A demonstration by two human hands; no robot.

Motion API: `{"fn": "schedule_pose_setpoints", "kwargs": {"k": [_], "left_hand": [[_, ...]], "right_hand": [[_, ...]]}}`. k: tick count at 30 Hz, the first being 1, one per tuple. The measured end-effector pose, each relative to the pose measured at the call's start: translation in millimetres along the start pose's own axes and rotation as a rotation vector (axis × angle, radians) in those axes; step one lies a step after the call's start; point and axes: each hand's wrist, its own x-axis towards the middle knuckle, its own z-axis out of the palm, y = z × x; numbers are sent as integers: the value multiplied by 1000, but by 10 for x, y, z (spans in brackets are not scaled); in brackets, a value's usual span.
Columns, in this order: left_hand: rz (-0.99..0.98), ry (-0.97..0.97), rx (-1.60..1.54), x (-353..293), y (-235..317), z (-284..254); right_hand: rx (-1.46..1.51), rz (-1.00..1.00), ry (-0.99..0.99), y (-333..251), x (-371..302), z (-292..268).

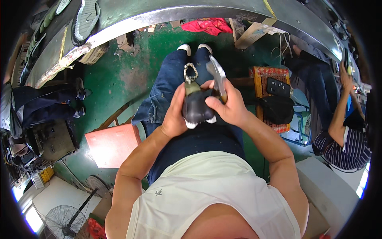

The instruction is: Assembling shoe components on a manufacturing line using lasting pliers to pull and secure the upper to the last.

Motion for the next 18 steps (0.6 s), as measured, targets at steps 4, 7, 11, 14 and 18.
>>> {"fn": "schedule_pose_setpoints", "kwargs": {"k": [4, 7, 11, 14, 18], "left_hand": [[-241, 25, -45, 262, 120, -163], [-255, 30, 143, 529, 262, -254], [-603, -70, -137, 441, -121, -171], [-741, -101, -257, 235, -455, -110], [-814, -148, -471, 260, -134, -124]], "right_hand": [[141, 118, 44, 40, 242, -127], [-23, 187, 112, 28, 408, -116], [306, 312, 142, 810, 175, 123], [361, 496, 123, 962, -119, 243], [-20, 770, 175, 773, -384, 425]]}}
